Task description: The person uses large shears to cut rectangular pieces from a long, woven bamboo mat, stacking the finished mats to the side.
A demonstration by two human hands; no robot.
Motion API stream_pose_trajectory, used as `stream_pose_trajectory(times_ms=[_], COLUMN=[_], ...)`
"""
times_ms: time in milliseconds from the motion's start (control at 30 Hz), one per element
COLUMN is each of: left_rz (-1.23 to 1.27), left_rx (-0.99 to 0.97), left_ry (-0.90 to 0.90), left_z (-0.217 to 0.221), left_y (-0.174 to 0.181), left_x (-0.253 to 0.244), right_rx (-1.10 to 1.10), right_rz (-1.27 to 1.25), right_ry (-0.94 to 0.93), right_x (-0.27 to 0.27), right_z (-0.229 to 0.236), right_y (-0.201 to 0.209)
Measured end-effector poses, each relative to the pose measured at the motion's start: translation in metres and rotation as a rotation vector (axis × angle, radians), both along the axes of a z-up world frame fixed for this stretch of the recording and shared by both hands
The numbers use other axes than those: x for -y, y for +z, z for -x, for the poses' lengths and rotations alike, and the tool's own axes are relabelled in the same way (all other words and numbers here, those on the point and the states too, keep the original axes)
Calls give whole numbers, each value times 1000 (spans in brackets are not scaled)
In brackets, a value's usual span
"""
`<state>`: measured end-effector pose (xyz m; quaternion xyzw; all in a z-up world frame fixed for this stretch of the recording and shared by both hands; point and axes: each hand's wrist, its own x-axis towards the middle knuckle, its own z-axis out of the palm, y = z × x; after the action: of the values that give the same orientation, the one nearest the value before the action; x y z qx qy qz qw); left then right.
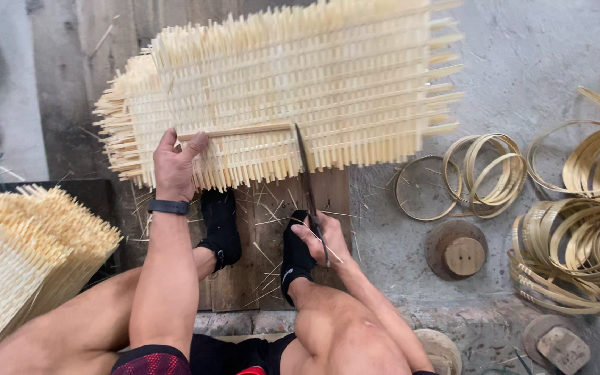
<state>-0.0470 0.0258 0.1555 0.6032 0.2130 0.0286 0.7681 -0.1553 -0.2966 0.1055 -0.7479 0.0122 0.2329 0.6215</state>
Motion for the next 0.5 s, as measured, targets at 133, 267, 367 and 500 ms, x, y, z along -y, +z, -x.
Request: stream_pose_trajectory(times_ms=[133,267,367,500], left_rz=[-1556,-470,311,835], left_rx=[66,-242,-634,-290], left_ry=[523,406,530,489], left_z=[49,104,100,76], left_y=[-16,-66,-90,-118], left_x=[19,114,130,119], right_rx=[-115,-650,-501,-234], right_rz=[57,-83,-18,80], right_ry=[68,-17,-4,45], right_x=[-34,-55,-55,-47], right_z=[14,22,25,35], right_y=[-29,-33,-37,-60])
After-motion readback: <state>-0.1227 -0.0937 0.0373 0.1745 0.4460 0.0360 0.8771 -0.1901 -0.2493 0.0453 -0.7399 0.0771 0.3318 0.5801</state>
